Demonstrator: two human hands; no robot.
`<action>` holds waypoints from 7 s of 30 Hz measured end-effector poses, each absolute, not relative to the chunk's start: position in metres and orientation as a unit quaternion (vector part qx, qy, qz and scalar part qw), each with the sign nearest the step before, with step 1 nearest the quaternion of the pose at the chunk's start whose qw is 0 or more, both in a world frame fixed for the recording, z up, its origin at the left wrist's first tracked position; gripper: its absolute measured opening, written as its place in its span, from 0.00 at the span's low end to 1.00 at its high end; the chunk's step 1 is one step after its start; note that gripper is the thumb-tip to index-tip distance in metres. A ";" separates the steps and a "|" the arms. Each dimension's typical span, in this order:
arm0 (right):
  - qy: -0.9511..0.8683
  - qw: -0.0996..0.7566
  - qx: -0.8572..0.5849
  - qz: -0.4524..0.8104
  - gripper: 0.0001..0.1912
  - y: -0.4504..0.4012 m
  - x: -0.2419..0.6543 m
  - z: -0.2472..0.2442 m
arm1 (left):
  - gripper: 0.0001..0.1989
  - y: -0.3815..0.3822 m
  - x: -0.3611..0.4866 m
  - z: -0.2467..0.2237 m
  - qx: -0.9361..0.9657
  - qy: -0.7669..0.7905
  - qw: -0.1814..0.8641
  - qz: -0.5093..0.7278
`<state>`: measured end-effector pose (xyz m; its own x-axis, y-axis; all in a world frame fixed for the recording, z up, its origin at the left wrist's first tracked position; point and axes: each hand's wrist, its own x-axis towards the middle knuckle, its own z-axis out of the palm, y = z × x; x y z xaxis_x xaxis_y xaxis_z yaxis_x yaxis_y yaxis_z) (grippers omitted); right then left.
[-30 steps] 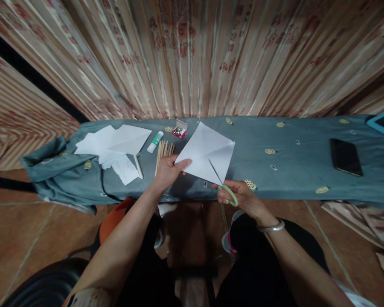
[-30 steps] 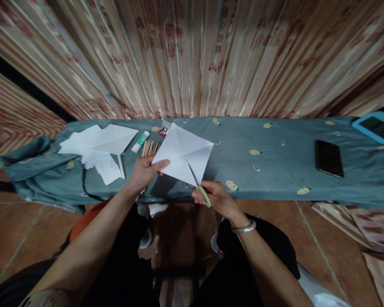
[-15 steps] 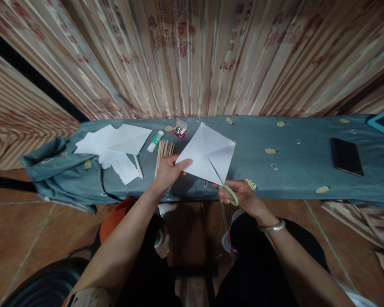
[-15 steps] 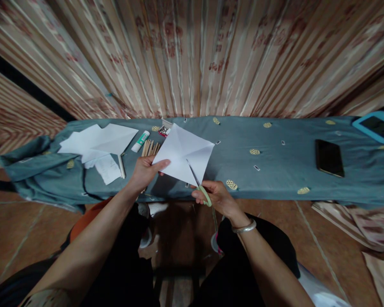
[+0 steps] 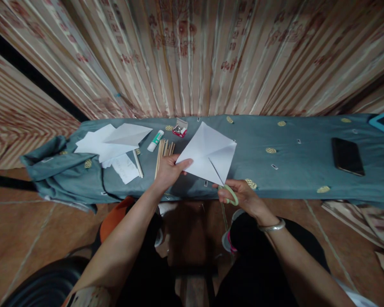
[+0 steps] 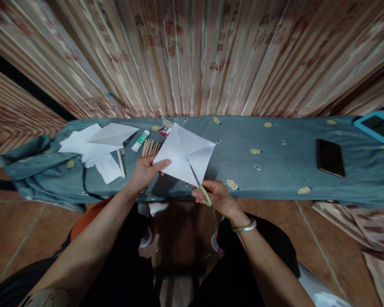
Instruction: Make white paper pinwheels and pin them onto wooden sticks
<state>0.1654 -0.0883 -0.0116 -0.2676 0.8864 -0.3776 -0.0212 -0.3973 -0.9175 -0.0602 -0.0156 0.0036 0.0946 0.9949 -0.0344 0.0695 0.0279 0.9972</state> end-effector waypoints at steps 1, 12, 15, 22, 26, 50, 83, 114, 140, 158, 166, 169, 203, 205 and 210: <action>-0.430 0.340 -0.501 0.670 0.28 -0.088 0.165 -0.012 | 0.16 -0.016 -0.060 0.003 0.531 0.502 0.513 0.451; -0.423 0.344 -0.501 0.672 0.27 -0.090 0.163 -0.010 | 0.17 -0.015 -0.060 -0.001 0.525 0.504 0.509 0.461; -0.433 0.331 -0.493 0.679 0.26 -0.090 0.164 -0.006 | 0.17 -0.012 -0.063 0.000 0.519 0.514 0.496 0.470; -0.463 0.247 -0.436 0.732 0.25 -0.096 0.195 0.006 | 0.15 0.000 -0.083 0.007 0.509 0.530 0.457 0.501; -0.478 0.341 -0.425 0.689 0.29 -0.095 0.215 0.007 | 0.15 0.000 -0.090 0.006 0.513 0.539 0.458 0.487; -0.527 0.438 -0.585 0.434 0.26 -0.058 0.205 -0.010 | 0.14 -0.023 -0.066 -0.005 0.626 0.490 0.552 0.252; -0.370 0.552 -0.519 0.538 0.25 -0.047 0.135 -0.017 | 0.25 -0.026 -0.020 -0.019 0.404 0.509 0.507 0.567; -0.496 0.340 -0.445 0.664 0.24 -0.088 0.117 -0.020 | 0.25 -0.013 -0.031 0.002 0.389 0.465 0.474 0.639; -0.525 0.340 -0.460 0.630 0.24 -0.086 0.119 -0.023 | 0.31 -0.011 -0.026 -0.007 0.368 0.433 0.487 0.664; -0.494 0.357 -0.479 0.632 0.22 -0.086 0.119 -0.029 | 0.30 -0.008 -0.031 -0.012 0.360 0.465 0.492 0.642; -0.497 0.355 -0.473 0.634 0.23 -0.085 0.120 -0.029 | 0.30 -0.014 -0.033 -0.011 0.380 0.479 0.497 0.615; -0.501 0.362 -0.473 0.627 0.22 -0.084 0.119 -0.028 | 0.29 -0.018 -0.031 -0.009 0.377 0.481 0.515 0.601; -0.481 0.376 -0.505 0.611 0.24 -0.080 0.122 -0.024 | 0.24 -0.030 -0.023 -0.012 0.374 0.490 0.533 0.580; -0.481 0.377 -0.505 0.610 0.23 -0.079 0.122 -0.024 | 0.25 -0.030 -0.023 -0.012 0.373 0.485 0.533 0.584; -0.480 0.373 -0.506 0.612 0.23 -0.079 0.122 -0.023 | 0.25 -0.029 -0.022 -0.014 0.368 0.481 0.535 0.589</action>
